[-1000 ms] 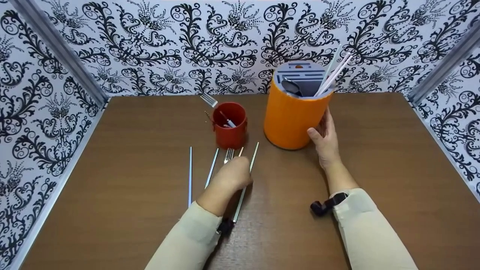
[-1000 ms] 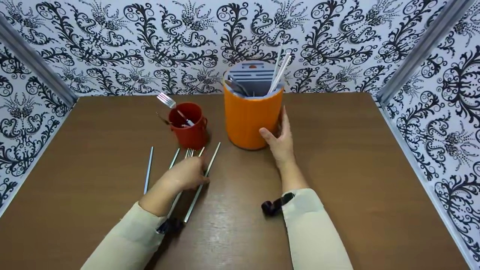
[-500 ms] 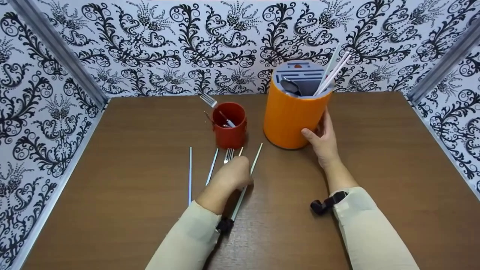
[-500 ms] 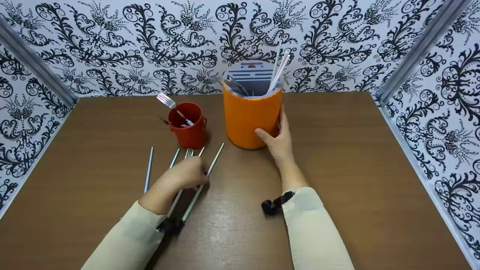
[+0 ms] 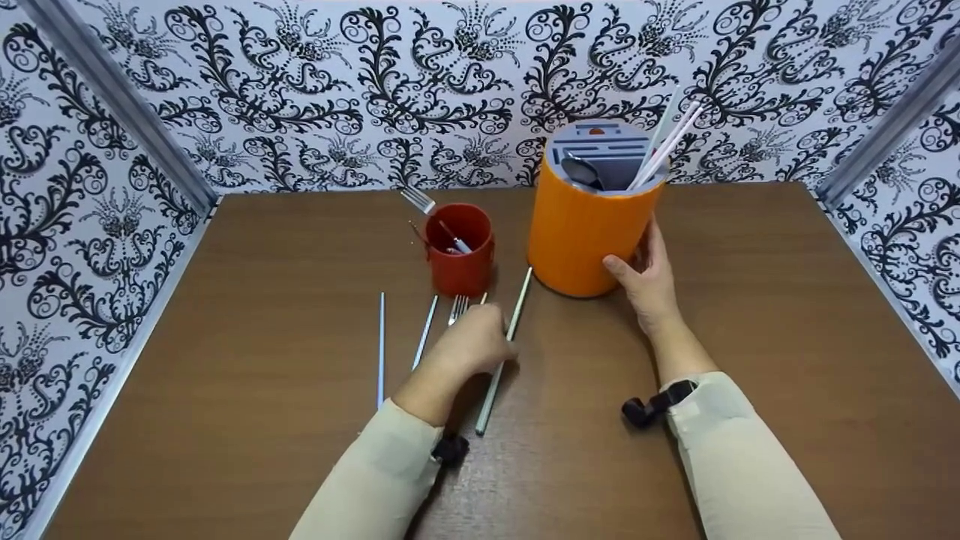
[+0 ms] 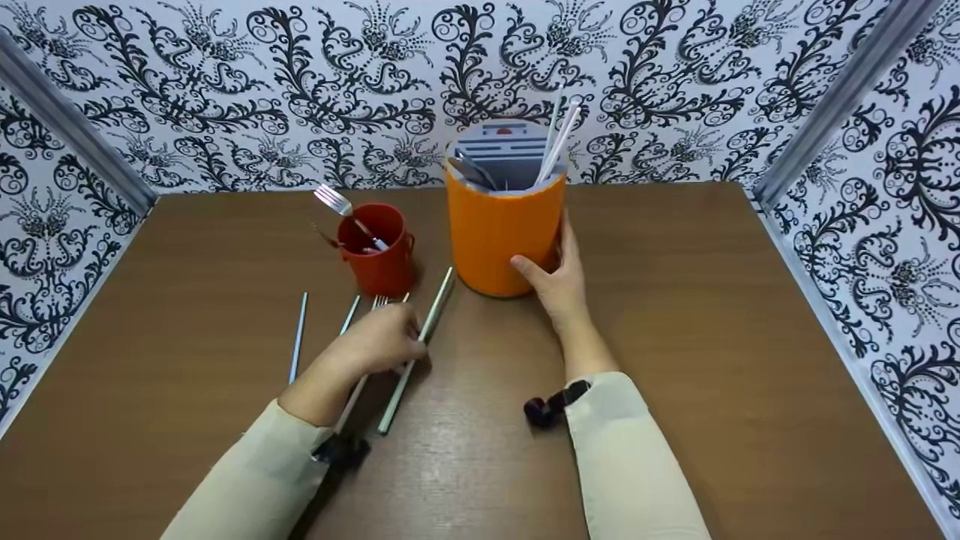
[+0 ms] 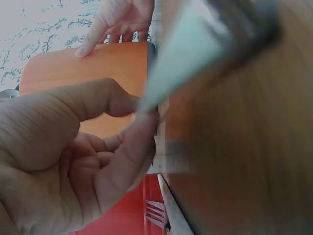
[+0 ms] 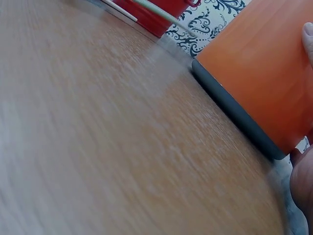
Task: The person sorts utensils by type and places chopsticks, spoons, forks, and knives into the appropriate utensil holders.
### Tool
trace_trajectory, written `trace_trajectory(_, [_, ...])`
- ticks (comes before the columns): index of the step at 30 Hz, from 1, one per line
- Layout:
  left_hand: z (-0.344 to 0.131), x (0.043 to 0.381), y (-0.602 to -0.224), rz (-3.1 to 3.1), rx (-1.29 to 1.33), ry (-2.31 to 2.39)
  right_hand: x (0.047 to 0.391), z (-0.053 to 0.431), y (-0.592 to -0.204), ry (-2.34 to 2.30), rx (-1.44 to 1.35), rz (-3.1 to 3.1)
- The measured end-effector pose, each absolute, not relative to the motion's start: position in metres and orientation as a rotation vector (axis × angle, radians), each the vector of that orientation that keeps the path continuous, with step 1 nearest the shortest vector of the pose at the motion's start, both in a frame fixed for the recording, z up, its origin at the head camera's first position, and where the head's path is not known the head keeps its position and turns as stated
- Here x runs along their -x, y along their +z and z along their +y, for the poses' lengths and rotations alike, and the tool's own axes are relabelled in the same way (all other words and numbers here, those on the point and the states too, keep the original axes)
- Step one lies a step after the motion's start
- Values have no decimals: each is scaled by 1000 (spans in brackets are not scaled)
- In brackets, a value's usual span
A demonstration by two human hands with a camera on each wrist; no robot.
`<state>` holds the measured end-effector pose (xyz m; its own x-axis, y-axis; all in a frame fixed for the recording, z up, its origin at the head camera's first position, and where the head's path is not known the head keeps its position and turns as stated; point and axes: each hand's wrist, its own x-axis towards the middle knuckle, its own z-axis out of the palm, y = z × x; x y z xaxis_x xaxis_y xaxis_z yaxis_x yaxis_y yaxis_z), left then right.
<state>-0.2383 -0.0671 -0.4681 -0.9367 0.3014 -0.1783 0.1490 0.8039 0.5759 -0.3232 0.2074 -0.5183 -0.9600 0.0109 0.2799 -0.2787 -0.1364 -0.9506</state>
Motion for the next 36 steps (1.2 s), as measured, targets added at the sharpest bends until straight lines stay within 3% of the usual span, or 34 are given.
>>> trace_trajectory(16, [-52,228,-445,2551,-257,1501,324,211,-518,2196,-267,-1947])
trace_trajectory(24, [-43,218,-414,2534,-345,1923,322,207,-517,2169,-253,-1992])
trace_trajectory(36, [-14,232,-356,2537,-534,2292,324,209,-520,2178,-245,-1975])
